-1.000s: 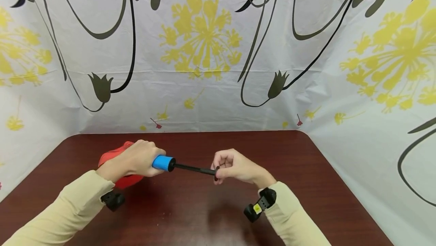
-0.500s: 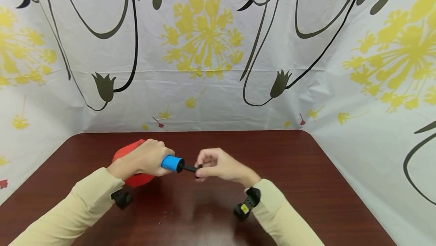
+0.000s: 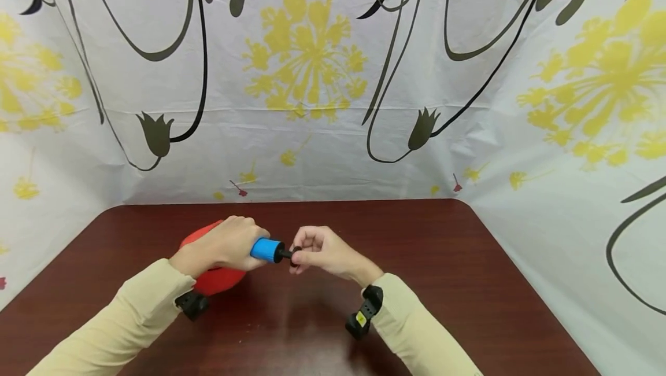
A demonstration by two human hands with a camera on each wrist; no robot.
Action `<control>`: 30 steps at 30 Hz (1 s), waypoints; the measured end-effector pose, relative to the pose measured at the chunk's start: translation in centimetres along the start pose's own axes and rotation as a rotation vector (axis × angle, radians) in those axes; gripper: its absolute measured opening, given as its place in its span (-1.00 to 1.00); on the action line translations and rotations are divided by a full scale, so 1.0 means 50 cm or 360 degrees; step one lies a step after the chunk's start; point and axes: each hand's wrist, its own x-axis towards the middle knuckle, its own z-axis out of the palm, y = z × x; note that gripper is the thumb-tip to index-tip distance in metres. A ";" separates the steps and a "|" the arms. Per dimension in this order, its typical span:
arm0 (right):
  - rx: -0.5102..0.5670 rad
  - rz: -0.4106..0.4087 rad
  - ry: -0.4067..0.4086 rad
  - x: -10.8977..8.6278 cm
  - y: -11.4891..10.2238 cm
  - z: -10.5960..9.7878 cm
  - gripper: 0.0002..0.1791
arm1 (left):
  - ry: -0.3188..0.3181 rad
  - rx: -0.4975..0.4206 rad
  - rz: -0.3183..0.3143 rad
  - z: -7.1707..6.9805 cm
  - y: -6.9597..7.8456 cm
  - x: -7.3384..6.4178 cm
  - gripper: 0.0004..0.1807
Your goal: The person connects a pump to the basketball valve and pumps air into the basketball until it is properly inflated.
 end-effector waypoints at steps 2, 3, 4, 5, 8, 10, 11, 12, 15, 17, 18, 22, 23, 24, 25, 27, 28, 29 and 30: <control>-0.0003 0.0029 0.0010 0.000 -0.002 0.002 -0.74 | 0.0005 -0.0002 0.0011 0.004 0.001 0.003 -0.79; -0.0008 0.0041 0.0011 -0.003 -0.005 0.000 -0.78 | 0.0013 0.0000 0.0026 0.005 0.000 0.005 -0.79; -0.0011 0.0061 -0.0001 -0.007 -0.010 -0.003 -0.83 | 0.0017 0.0002 0.0046 0.006 -0.001 0.005 -0.79; -0.0004 0.0072 -0.0024 -0.013 -0.017 -0.008 -0.86 | 0.0024 0.0006 0.0061 0.005 -0.003 0.004 -0.79; 0.0089 0.0084 -0.0114 -0.039 -0.039 -0.030 -0.90 | 0.0052 0.0027 0.0065 0.002 -0.013 -0.004 -0.80; 0.0160 0.0029 -0.0196 -0.057 -0.050 -0.049 -0.92 | 0.0068 0.0044 0.0026 0.000 -0.021 -0.013 -0.80; 0.0194 0.0009 -0.0222 -0.064 -0.054 -0.056 -0.92 | 0.0076 0.0047 0.0007 -0.001 -0.025 -0.016 -0.81; 0.0209 -0.0009 -0.0236 -0.067 -0.056 -0.060 -0.93 | 0.0079 0.0047 -0.0008 -0.002 -0.027 -0.019 -0.81; 0.0193 -0.0053 -0.0186 -0.055 -0.045 -0.055 -0.96 | 0.0099 0.0043 -0.0026 0.000 -0.029 -0.017 -0.80; 0.0156 -0.0030 -0.0073 -0.030 -0.030 -0.039 -0.93 | 0.0125 0.0049 -0.0031 0.000 -0.026 -0.012 -0.79; 0.0135 -0.0018 -0.0023 -0.015 -0.021 -0.029 -0.94 | 0.0139 0.0060 -0.0033 0.001 -0.025 -0.009 -0.78; 0.0077 0.0050 0.0105 0.024 -0.003 0.002 -0.93 | 0.0145 0.0080 -0.0052 0.002 -0.022 -0.002 -0.76; 0.0064 0.0066 0.0102 0.027 -0.002 0.005 -0.90 | 0.0131 0.0066 -0.0044 0.002 -0.023 -0.002 -0.76; 0.0055 0.0078 0.0090 0.027 -0.003 0.007 -0.87 | 0.0111 0.0048 -0.0036 0.003 -0.023 -0.001 -0.76; 0.0051 0.0088 0.0072 0.024 -0.006 0.006 -0.85 | 0.0090 0.0032 -0.0024 0.003 -0.024 -0.002 -0.76; 0.0058 0.0110 0.0024 0.014 -0.015 -0.001 -0.85 | 0.0060 0.0001 0.0003 0.003 -0.027 -0.004 -0.76; 0.0077 0.0106 -0.0010 0.005 -0.021 -0.007 -0.85 | 0.0062 0.0003 0.0016 0.003 -0.030 -0.005 -0.77; 0.0105 0.0079 -0.0054 -0.005 -0.027 -0.014 -0.86 | 0.0071 0.0014 0.0024 0.002 -0.032 -0.007 -0.77; 0.0143 0.0032 -0.0102 -0.014 -0.035 -0.021 -0.85 | 0.0084 0.0029 0.0023 0.000 -0.035 -0.010 -0.77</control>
